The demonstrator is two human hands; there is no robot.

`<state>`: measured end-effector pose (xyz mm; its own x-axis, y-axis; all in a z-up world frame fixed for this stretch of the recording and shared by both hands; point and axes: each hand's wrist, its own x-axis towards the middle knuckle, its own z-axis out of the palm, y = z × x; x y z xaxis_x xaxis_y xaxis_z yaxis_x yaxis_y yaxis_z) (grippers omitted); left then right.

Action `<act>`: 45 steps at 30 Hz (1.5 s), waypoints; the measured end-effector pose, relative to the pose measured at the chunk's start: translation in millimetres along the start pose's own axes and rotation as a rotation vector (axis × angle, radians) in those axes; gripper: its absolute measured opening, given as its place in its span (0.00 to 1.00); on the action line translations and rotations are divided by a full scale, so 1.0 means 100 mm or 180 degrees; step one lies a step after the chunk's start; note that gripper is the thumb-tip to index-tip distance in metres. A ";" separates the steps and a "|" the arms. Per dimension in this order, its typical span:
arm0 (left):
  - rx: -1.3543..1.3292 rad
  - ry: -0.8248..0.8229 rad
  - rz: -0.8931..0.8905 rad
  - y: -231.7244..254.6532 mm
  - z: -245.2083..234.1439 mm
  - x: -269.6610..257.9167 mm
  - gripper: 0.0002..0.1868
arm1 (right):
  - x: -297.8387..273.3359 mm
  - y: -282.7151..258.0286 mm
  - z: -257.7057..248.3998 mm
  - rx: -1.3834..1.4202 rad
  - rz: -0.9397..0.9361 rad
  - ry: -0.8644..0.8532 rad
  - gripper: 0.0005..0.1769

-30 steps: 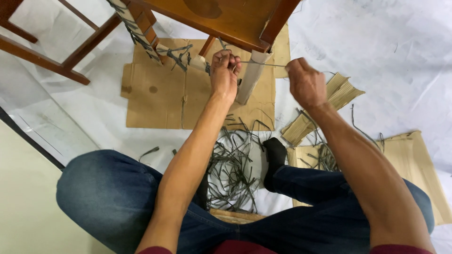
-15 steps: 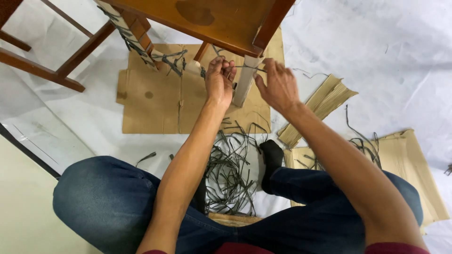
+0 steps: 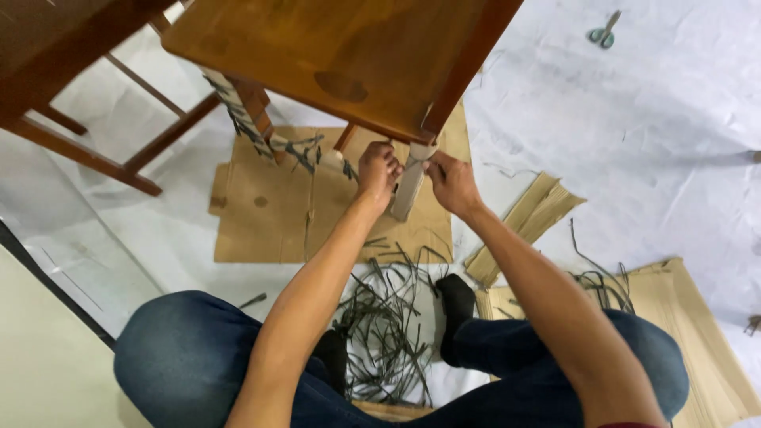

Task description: Wrapping the legs of a wooden table with protective cardboard and plastic strips.

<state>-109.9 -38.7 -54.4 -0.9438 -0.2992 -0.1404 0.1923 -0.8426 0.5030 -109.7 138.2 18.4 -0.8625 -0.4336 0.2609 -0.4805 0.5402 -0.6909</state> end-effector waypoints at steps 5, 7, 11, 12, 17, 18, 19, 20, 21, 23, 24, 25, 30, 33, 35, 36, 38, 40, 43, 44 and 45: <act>0.1962 -0.0031 0.0128 0.23 0.31 -0.16 0.05 | -0.03 0.35 0.27 0.0745 0.0122 -0.0001 0.12; 0.2194 -0.0089 0.0029 0.23 0.26 -0.10 0.09 | -0.08 0.17 0.26 0.2265 0.0904 -0.0079 0.11; 0.2247 -0.0033 0.0033 0.18 0.23 -0.15 0.04 | -0.08 0.12 0.31 0.3750 0.1626 0.0000 0.10; 0.2244 -0.0079 0.0110 0.17 0.25 -0.18 0.05 | -0.05 0.16 0.33 0.4159 0.1743 0.0072 0.10; 0.2680 -0.0165 0.0716 0.08 0.29 -0.34 0.05 | 0.04 0.31 0.45 0.4952 0.2002 0.0165 0.09; 0.3360 -0.0064 0.0897 0.05 0.27 -0.35 0.06 | 0.05 0.30 0.46 0.4972 0.2055 0.0178 0.09; 0.4031 0.0024 0.1066 -0.01 0.26 -0.36 0.08 | 0.05 0.31 0.45 0.4984 0.2109 0.0217 0.09; 0.4033 0.0008 0.1068 -0.02 0.29 -0.39 0.08 | 0.06 0.30 0.43 0.4986 0.2100 0.0231 0.09; 0.4097 -0.0008 0.1330 -0.05 0.31 -0.43 0.09 | 0.05 0.29 0.42 0.4945 0.2145 0.0260 0.10; 0.4156 -0.0022 0.1586 -0.06 0.34 -0.52 0.09 | 0.03 0.26 0.40 0.4901 0.2198 0.0289 0.11; 0.4372 -0.0056 0.1499 -0.04 0.35 -0.58 0.09 | 0.00 0.25 0.39 0.4885 0.2206 0.0299 0.12; 0.4587 -0.0095 0.1427 -0.02 0.38 -0.62 0.10 | 0.01 0.23 0.38 0.4872 0.2197 0.0306 0.13; 0.4570 -0.0120 0.1277 -0.01 0.44 -0.73 0.13 | -0.01 0.27 0.39 0.4842 0.2173 0.0313 0.13; 0.4484 -0.0169 0.1364 -0.03 0.43 -0.68 0.14 | 0.01 0.25 0.37 0.4815 0.2168 0.0258 0.12; 0.4364 -0.0145 0.1376 -0.08 0.41 -0.61 0.14 | 0.00 0.26 0.35 0.4789 0.2187 0.0239 0.12; 0.4406 -0.0099 0.1295 -0.11 0.40 -0.57 0.14 | 0.02 0.29 0.34 0.4743 0.2132 0.0228 0.12; 0.4427 -0.0011 0.1146 -0.13 0.38 -0.57 0.14 | -0.04 0.29 0.34 0.4666 0.2155 0.0200 0.11; 0.4485 0.0079 0.1118 -0.12 0.44 -0.61 0.15 | -0.09 0.23 0.31 0.4529 0.2056 0.0241 0.11; 0.4195 0.0155 0.0933 -0.10 0.47 -0.62 0.13 | -0.22 -0.08 0.18 0.4208 0.1981 0.0389 0.12; 0.4175 0.0187 0.0907 -0.11 0.45 -0.62 0.13 | -0.27 -0.16 0.19 0.4184 0.2013 0.0364 0.12; 0.4034 0.0183 0.0684 -0.11 0.44 -0.59 0.13 | -0.29 -0.25 0.18 0.4054 0.1955 0.0455 0.12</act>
<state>-67.9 8.5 -13.8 -0.9070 -0.4206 0.0236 -0.0799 0.2269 0.9706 -70.0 124.6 16.0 -0.9237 -0.2545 -0.2862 0.3731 -0.4287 -0.8228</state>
